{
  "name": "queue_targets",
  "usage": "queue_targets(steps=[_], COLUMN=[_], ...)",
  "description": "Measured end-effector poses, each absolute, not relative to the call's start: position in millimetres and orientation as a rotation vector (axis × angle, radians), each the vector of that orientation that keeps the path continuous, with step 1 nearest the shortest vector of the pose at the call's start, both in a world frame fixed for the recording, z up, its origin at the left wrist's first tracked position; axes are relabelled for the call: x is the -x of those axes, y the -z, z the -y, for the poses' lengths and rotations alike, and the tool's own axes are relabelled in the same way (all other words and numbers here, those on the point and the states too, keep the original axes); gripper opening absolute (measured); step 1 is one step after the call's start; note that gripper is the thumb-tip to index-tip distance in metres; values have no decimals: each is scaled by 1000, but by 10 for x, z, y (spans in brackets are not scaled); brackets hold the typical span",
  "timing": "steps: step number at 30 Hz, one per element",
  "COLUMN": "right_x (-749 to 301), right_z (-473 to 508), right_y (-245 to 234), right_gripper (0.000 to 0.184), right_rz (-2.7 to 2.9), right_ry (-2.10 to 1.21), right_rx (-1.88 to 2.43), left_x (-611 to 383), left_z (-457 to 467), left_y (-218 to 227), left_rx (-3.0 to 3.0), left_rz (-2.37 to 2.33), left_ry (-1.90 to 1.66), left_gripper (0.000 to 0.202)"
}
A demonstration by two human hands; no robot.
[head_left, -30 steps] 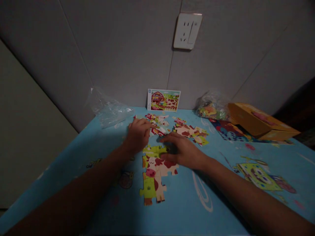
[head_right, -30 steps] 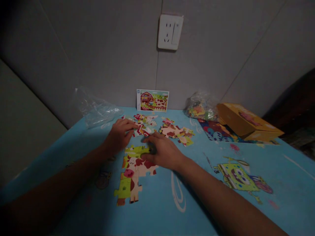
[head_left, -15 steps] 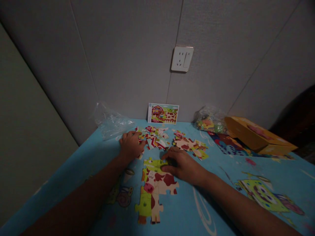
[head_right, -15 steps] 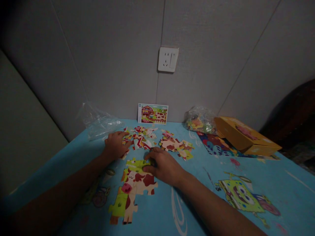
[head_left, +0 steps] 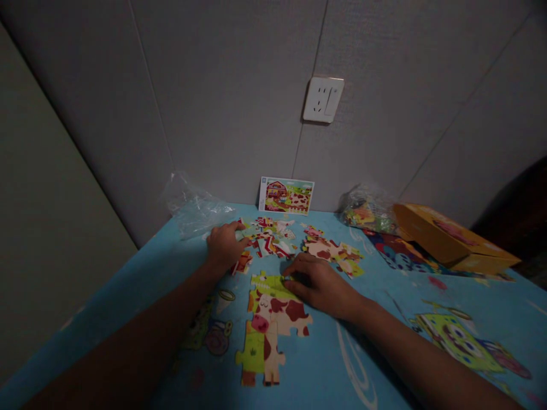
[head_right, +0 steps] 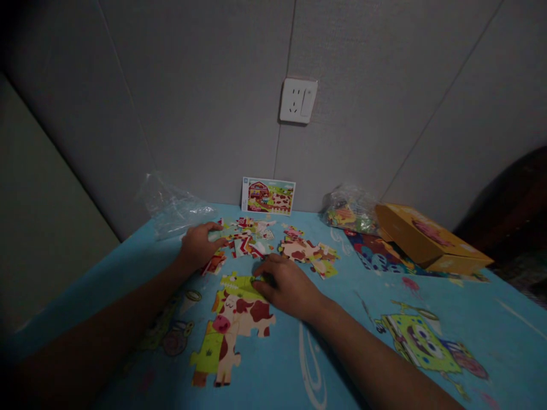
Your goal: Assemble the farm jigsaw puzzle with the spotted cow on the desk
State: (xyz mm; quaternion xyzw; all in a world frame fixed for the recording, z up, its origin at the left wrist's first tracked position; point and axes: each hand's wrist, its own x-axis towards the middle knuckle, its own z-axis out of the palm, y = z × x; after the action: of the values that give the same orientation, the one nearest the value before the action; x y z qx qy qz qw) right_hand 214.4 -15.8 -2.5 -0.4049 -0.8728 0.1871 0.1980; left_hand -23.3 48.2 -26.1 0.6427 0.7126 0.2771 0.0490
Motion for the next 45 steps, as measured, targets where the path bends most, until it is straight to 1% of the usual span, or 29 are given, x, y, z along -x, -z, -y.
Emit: queue_targets(steps=[2, 5, 7, 9, 11, 13, 14, 16, 18, 20, 24, 26, 29, 32, 35, 38, 41, 43, 45], right_x=[-2142, -2134, -2128, -2127, -2129, -2130, -2127, -2115, -2101, -2096, -2124, -2140, -2145, -2142, -2153, -2166, -2163, -2156, -2152], right_z=[158, 157, 151, 138, 120, 103, 96, 89, 83, 73, 40, 31, 37, 52, 55, 48, 47, 52, 59], right_y=[19, 15, 22, 38, 61, 86, 98, 117, 131, 145, 191, 213, 209, 168, 140, 156, 189, 201, 197], right_gripper=[11, 12, 19, 31, 45, 53, 53, 47, 40, 36, 31, 26, 20, 21, 23, 23, 21, 19, 19], right_rz=[2432, 2386, 2285, 2127, 1962, 1836, 1796, 1746, 1705, 1665, 1717, 1775, 1766, 1711, 1671, 1680, 1739, 1795, 1835], right_ry=[-534, -556, -600, -673, -746, -820, -861, -947, -991, -983, -917, -891, -878, -863, -832, -793, -803, -803, -801], right_rx=[1131, 1180, 1256, 1314, 1300, 1231, 1193, 1134, 1112, 1108, 1127, 1162, 1181, 1151, 1159, 1183, 1194, 1215, 1232], left_x=[220, 192, 163, 124, 77, 28, 6, -28, -45, -47, -34, -37, -59, -57, 28, 182, 313, 347, 337], left_z=[-490, -480, -443, -377, -292, -208, -174, -132, -127, -147, -191, -187, -156, -157, -253, -421, -555, -574, -519], left_y=[260, 235, 203, 170, 144, 131, 130, 137, 153, 172, 199, 193, 151, 85, 44, 77, 159, 193, 185], left_rx=[-1878, -1837, -1901, -2020, -2190, -2369, -2441, -2537, -2557, -2479, -2253, -2223, -2195, -2067, -1708, -1322, -1218, -1343, -1608], left_rz=[-2122, -1962, -1825, -1632, -1364, -1076, -953, -786, -745, -833, -1012, -1003, -989, -1027, -1190, -1455, -1684, -1835, -1989], left_ry=[-961, -1236, -1414, -1509, -1485, -1374, -1312, -1212, -1190, -1217, -1143, -1093, -1114, -1209, -1471, -1723, -1601, -1406, -1172], left_gripper=[37, 39, 40, 39, 39, 42, 44, 48, 52, 53, 29, 23, 22, 20, 22, 32, 32, 30, 34])
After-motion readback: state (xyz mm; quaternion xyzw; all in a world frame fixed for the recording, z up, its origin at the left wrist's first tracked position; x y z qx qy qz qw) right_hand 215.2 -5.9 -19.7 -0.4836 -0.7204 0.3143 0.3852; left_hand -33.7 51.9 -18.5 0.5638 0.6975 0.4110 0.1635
